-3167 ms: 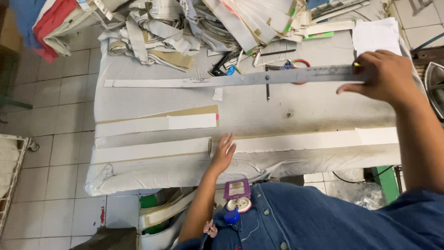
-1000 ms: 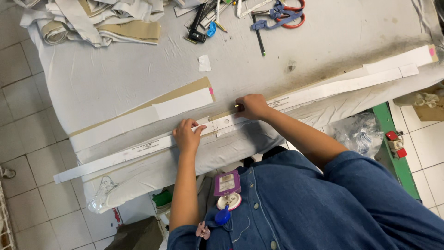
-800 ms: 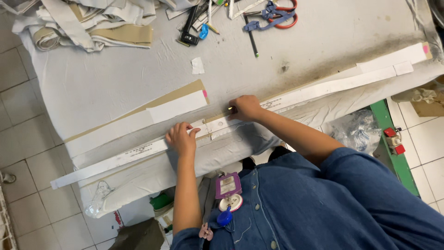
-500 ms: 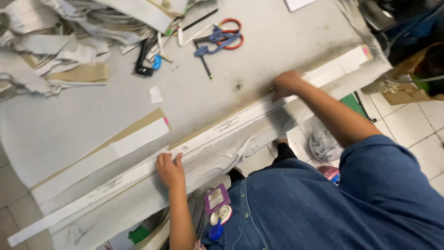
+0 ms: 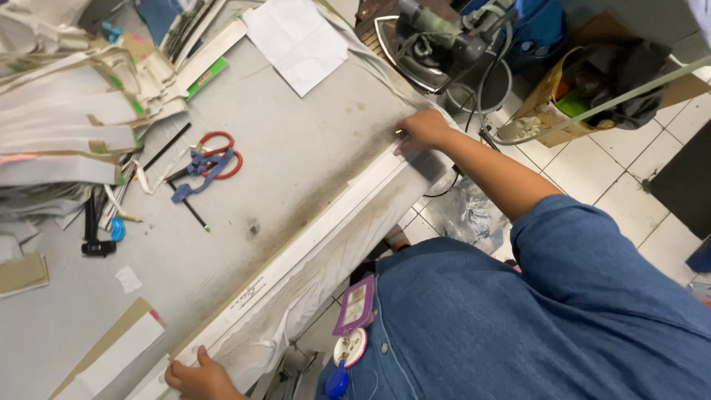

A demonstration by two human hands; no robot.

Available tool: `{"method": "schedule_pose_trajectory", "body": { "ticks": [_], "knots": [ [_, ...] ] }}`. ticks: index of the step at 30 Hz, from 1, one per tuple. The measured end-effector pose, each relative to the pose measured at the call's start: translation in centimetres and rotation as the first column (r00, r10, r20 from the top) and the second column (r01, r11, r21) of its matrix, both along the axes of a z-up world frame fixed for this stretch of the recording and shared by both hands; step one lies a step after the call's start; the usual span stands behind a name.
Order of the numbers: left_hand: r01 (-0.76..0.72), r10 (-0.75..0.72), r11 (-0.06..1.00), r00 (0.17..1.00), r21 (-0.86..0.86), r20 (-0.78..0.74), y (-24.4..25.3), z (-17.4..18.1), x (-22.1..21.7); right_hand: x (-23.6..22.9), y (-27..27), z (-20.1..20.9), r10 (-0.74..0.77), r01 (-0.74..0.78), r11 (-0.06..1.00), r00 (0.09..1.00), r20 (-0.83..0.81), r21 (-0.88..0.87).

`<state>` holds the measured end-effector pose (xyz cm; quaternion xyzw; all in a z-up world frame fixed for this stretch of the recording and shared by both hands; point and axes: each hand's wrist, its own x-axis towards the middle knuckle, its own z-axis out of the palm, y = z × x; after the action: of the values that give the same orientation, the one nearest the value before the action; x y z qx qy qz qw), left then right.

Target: The person irons a long strip of white fabric on a work table using a steam iron. They repeatedly mark the fabric with a pencil, cut it with scissors, and iron it again, repeating this cycle multiple times.

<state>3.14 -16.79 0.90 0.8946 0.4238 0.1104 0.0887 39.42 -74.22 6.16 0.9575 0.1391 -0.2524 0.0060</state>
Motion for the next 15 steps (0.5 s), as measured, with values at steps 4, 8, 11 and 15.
{"method": "schedule_pose_trajectory", "body": {
  "ticks": [4, 8, 11, 15],
  "knots": [
    [-0.026, 0.061, 0.986, 0.975, -0.163, 0.215, -2.7, -1.3, 2.2, -0.2, -1.9, 0.7, -0.186, 0.205, 0.960, 0.976, -0.114, 0.191],
    [0.540, -0.541, 0.841, 0.841, 0.021, 0.016, -12.7, -5.4, 5.6, -0.1, -1.1, 1.3, -0.209, 0.229, 0.957, 0.969, -0.130, 0.175],
    [0.868, -0.873, 0.479, 0.456, 0.130, 0.172, -23.6, -2.9, 11.9, 0.0, -1.8, -0.3, -0.221, 0.237, 0.950, 0.970, -0.096, 0.203],
    [0.945, -0.917, 0.326, 0.325, -0.037, 0.232, -33.0, -0.2, 20.5, -0.4, -1.6, -0.2, -0.074, 0.064, 0.993, 0.992, 0.104, 0.099]
  ]
}}
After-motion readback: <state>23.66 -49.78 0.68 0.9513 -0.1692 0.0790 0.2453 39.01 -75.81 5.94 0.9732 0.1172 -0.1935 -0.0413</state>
